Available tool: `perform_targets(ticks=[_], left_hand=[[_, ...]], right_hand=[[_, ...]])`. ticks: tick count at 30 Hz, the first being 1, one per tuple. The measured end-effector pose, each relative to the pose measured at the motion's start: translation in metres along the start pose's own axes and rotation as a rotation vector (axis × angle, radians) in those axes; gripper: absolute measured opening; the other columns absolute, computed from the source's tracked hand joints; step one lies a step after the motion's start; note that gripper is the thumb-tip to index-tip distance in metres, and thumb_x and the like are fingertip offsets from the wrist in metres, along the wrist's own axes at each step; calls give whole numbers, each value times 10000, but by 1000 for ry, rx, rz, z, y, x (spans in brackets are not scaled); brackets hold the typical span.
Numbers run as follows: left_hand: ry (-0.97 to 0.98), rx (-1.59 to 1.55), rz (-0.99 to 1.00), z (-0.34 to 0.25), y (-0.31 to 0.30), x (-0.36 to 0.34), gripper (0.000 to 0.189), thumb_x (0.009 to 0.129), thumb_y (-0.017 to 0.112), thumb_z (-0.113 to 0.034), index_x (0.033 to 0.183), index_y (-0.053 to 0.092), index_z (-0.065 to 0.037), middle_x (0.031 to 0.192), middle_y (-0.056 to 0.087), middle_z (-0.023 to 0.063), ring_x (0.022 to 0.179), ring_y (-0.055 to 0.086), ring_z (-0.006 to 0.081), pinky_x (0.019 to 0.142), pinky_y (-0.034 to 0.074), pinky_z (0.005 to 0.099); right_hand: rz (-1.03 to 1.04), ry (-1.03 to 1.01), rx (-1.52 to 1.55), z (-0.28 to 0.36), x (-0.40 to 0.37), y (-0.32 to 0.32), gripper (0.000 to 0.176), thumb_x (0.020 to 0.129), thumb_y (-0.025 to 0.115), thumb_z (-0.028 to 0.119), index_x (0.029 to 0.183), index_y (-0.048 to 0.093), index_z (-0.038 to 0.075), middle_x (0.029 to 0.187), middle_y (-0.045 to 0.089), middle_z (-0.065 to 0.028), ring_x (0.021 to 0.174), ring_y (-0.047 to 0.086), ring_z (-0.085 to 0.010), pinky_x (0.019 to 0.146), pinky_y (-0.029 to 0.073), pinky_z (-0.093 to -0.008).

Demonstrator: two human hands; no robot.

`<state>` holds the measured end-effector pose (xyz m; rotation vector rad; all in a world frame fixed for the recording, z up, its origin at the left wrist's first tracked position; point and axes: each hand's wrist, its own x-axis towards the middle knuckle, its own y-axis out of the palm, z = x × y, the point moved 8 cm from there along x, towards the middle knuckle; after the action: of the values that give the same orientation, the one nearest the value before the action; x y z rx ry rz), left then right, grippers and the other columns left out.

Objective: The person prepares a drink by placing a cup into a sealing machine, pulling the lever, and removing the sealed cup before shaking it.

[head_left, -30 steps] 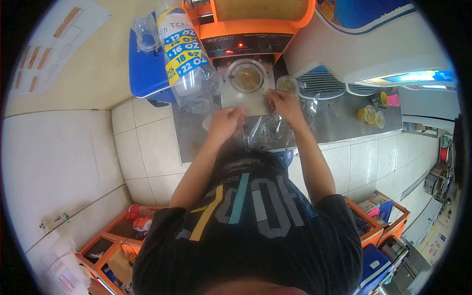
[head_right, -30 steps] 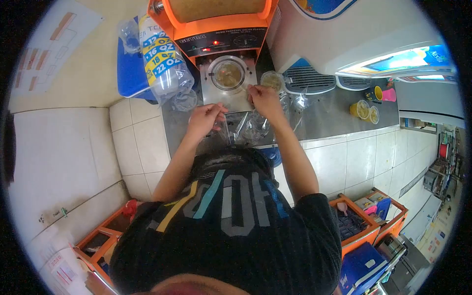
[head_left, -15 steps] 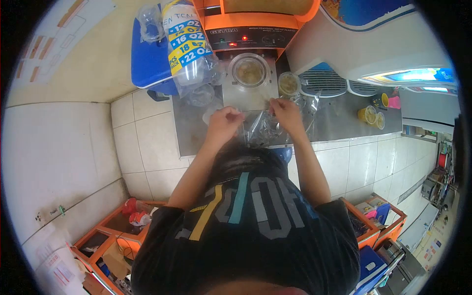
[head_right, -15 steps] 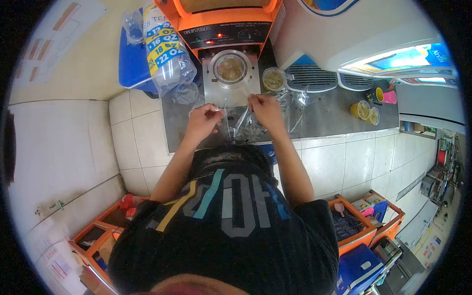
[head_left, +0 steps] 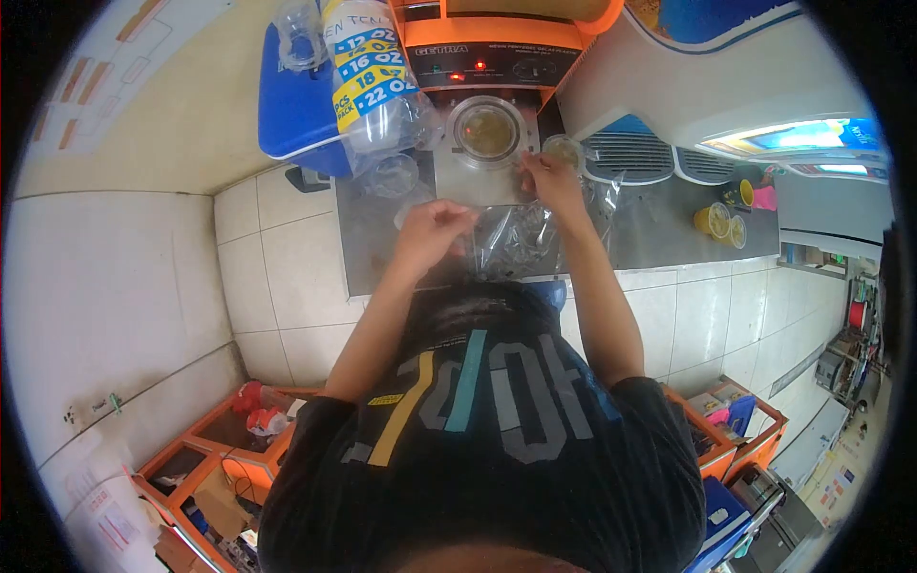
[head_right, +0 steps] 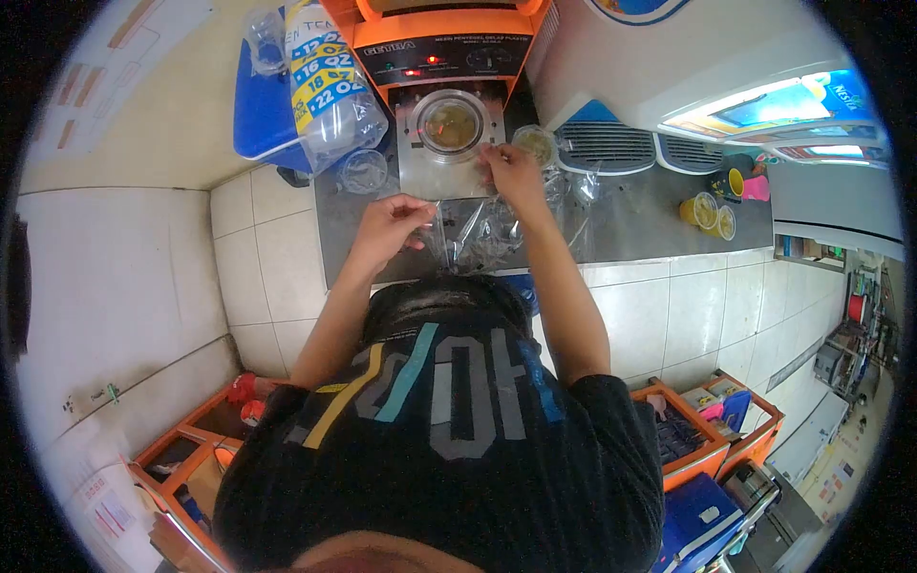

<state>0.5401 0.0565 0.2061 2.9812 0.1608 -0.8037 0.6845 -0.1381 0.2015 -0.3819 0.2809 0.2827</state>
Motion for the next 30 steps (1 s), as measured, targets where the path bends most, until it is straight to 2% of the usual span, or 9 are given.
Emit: perform_targets(ticks=[5, 11, 14, 17, 20, 23, 26, 29, 30], left_hand=[[-69, 17, 18, 25, 1, -2, 257, 903, 776, -158, 1101, 691, -18, 924, 702, 62, 801, 676, 121, 581, 589, 266], [184, 196, -132, 3, 2, -14, 495, 864, 783, -57, 1323, 606, -113, 824, 637, 32, 684, 620, 108, 517, 566, 264], [199, 387, -46, -7, 10, -19, 629, 860, 774, -44, 1433, 559, -190, 784, 599, 18, 642, 584, 95, 504, 566, 271], [177, 368, -30, 2, 7, -13, 727, 857, 767, -31, 1499, 502, -245, 764, 586, 22, 604, 562, 89, 501, 571, 277], [210, 398, -33, 6, 6, -10, 708, 861, 761, -32, 1492, 512, -235, 737, 573, 14, 577, 552, 88, 497, 572, 271], [241, 503, -60, 4, 5, -8, 689, 866, 750, -38, 1491, 514, -208, 712, 617, 43, 565, 577, 118, 521, 563, 307], [318, 645, -52, -6, 9, -8, 676, 865, 747, -66, 1490, 509, -169, 707, 670, 95, 585, 641, 207, 624, 564, 377], [394, 677, -82, -11, 10, -9, 657, 857, 750, -98, 1472, 522, -138, 691, 688, 131, 623, 675, 295, 716, 546, 419], [371, 714, -75, -10, 10, -7, 645, 860, 752, -125, 1465, 530, -139, 759, 699, 140, 690, 683, 311, 739, 544, 422]], right_hand=[[-45, -38, -38, 4, -19, -2, 376, 955, 682, 352, 864, 761, -4, 677, 713, -90, 628, 701, -153, 622, 530, -304], [-40, -75, -250, 1, -22, 0, 375, 971, 649, 336, 857, 763, -3, 702, 735, -116, 631, 732, -200, 636, 551, -310], [15, -12, -110, -19, -13, 11, 397, 995, 598, 342, 856, 766, 10, 682, 729, -110, 626, 732, -207, 642, 557, -329], [0, 4, -114, -29, -9, 13, 419, 1007, 549, 344, 855, 769, 22, 669, 715, -128, 639, 731, -257, 658, 565, -367], [37, -78, -364, -23, -5, 13, 419, 983, 542, 345, 865, 768, 12, 694, 716, -155, 696, 731, -323, 722, 574, -430], [29, -203, -513, -13, -2, 14, 414, 947, 558, 342, 848, 757, -7, 761, 719, -203, 753, 714, -406, 777, 567, -487], [-40, -172, -641, -32, 13, 14, 419, 923, 573, 344, 818, 739, -25, 824, 716, -241, 797, 704, -446, 794, 559, -518], [-52, -173, -699, -26, 9, 13, 421, 910, 623, 365, 789, 729, -24, 858, 708, -264, 818, 701, -453, 768, 565, -514], [-68, -181, -712, -18, 4, 11, 418, 905, 641, 376, 792, 733, -16, 846, 708, -258, 816, 704, -445, 756, 569, -508]])
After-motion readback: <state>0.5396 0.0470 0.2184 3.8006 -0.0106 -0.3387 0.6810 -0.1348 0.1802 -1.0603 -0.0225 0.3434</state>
